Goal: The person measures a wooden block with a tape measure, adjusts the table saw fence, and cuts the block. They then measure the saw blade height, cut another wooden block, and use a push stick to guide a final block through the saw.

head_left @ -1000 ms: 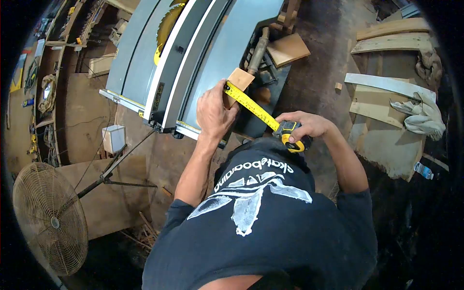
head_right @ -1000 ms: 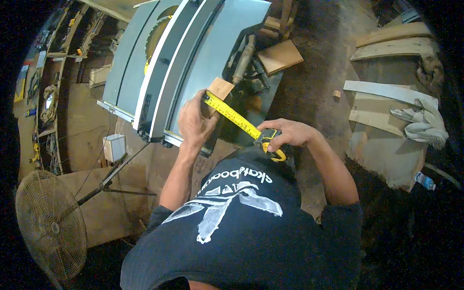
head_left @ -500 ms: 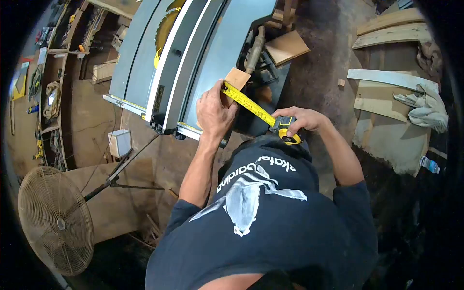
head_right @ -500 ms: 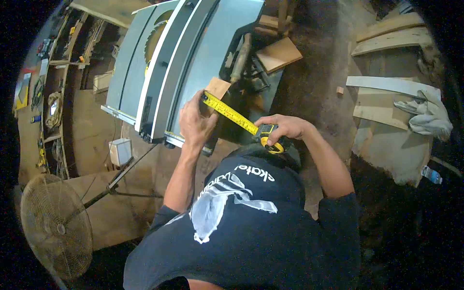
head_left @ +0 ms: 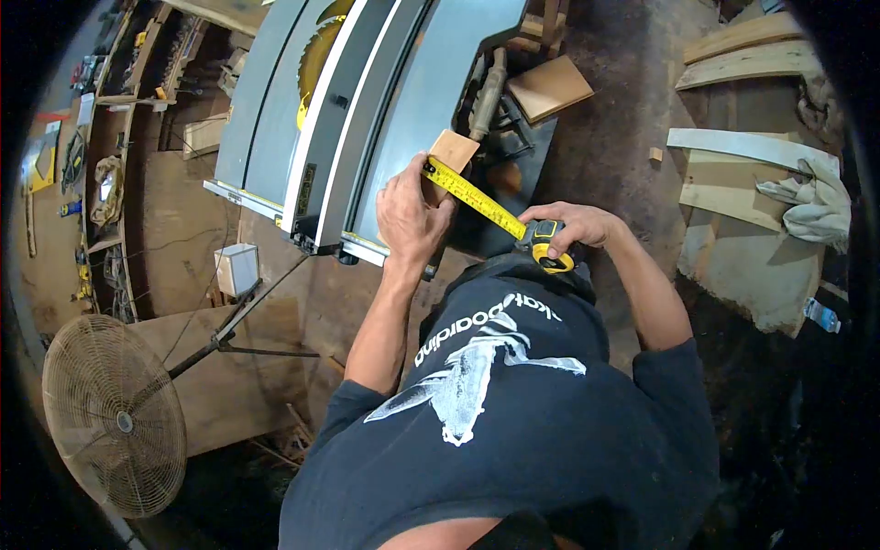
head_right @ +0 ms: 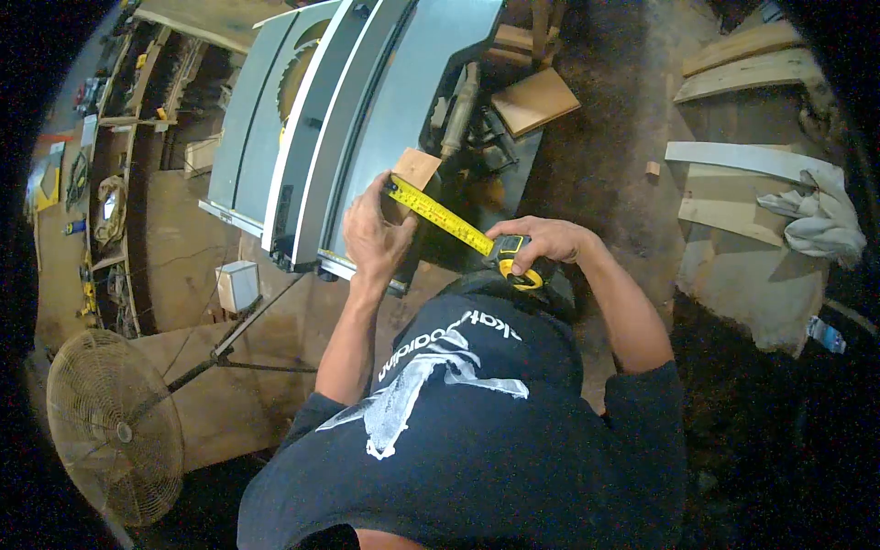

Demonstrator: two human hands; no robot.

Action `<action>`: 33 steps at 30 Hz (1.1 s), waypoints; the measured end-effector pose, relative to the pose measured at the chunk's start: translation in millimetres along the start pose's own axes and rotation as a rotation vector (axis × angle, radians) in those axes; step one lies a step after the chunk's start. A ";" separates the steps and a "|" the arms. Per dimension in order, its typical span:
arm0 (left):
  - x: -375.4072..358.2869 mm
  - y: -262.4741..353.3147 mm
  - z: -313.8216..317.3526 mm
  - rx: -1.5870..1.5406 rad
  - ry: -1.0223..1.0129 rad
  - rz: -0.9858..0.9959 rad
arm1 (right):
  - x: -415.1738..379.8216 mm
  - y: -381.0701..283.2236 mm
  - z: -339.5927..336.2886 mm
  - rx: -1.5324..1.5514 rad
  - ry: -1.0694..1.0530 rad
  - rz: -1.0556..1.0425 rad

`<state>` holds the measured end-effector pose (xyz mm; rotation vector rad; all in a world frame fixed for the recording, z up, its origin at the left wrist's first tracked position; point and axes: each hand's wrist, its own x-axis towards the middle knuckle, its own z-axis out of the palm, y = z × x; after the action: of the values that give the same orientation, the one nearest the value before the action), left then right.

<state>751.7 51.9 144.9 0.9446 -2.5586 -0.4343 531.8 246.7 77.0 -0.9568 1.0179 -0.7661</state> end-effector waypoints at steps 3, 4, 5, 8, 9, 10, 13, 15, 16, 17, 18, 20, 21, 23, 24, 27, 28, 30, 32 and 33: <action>-0.6 -0.7 1.4 0.020 0.009 0.022 | 0.0 0.0 0.0 0.019 -0.014 0.000; -0.4 -0.1 1.5 0.036 0.012 0.032 | 0.0 0.5 -0.1 0.049 -0.023 0.009; 0.2 1.1 1.2 0.038 0.011 0.034 | 0.2 1.7 -0.4 0.051 -0.023 0.005; 1.3 4.2 -1.0 0.025 0.010 0.013 | 1.0 4.9 -0.4 0.051 0.001 -0.004; 1.3 4.4 -1.4 0.003 -0.008 -0.014 | 0.9 4.0 -0.5 0.097 -0.018 0.003; 1.2 4.5 -1.5 -0.019 -0.026 -0.041 | 1.0 3.8 -0.8 0.142 -0.037 0.011; 0.5 4.8 -2.4 -0.013 -0.022 -0.027 | 3.2 10.7 -2.0 0.136 -0.034 -0.005; 0.0 1.9 0.6 -0.002 0.006 0.004 | 3.5 11.6 -2.3 0.146 -0.038 -0.007; -0.2 0.5 2.6 0.005 0.036 0.035 | 3.3 12.1 -2.7 0.154 -0.041 -0.008; -0.5 -0.2 3.5 0.006 0.035 0.037 | 3.4 12.6 -2.9 0.155 -0.039 -0.009; -0.9 -0.5 3.8 0.003 0.043 0.045 | 3.3 13.0 -2.9 0.172 -0.048 -0.001; -1.4 0.2 2.6 0.001 0.050 0.054 | 3.3 13.2 -1.9 0.191 -0.057 0.007; -0.9 2.4 0.6 -0.001 0.025 0.025 | 2.8 12.0 -1.9 0.217 -0.058 0.019; -0.6 3.7 -0.5 -0.004 0.002 -0.003 | 2.1 9.7 -2.2 0.240 -0.058 0.030; -0.8 3.7 -0.8 -0.006 0.000 -0.002 | 2.0 8.6 -2.1 0.246 -0.064 0.037; -1.2 2.3 -0.4 -0.001 0.013 0.017 | 3.1 10.7 -2.8 0.251 -0.071 0.041; -1.3 1.7 0.2 0.006 0.025 0.034 | 3.4 11.9 -3.2 0.254 -0.071 0.041; -1.3 1.0 1.5 0.005 0.039 0.046 | 3.3 11.6 -3.9 0.241 -0.072 0.037; -1.6 1.2 1.7 0.005 0.052 0.056 | 3.1 11.8 -4.4 0.229 -0.075 0.034; -1.7 1.6 1.2 0.009 0.044 0.048 | 3.2 12.0 -4.7 0.216 -0.074 0.027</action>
<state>751.4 54.4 144.0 0.8842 -2.5395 -0.3843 529.5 247.3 64.0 -0.7786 0.8629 -0.7951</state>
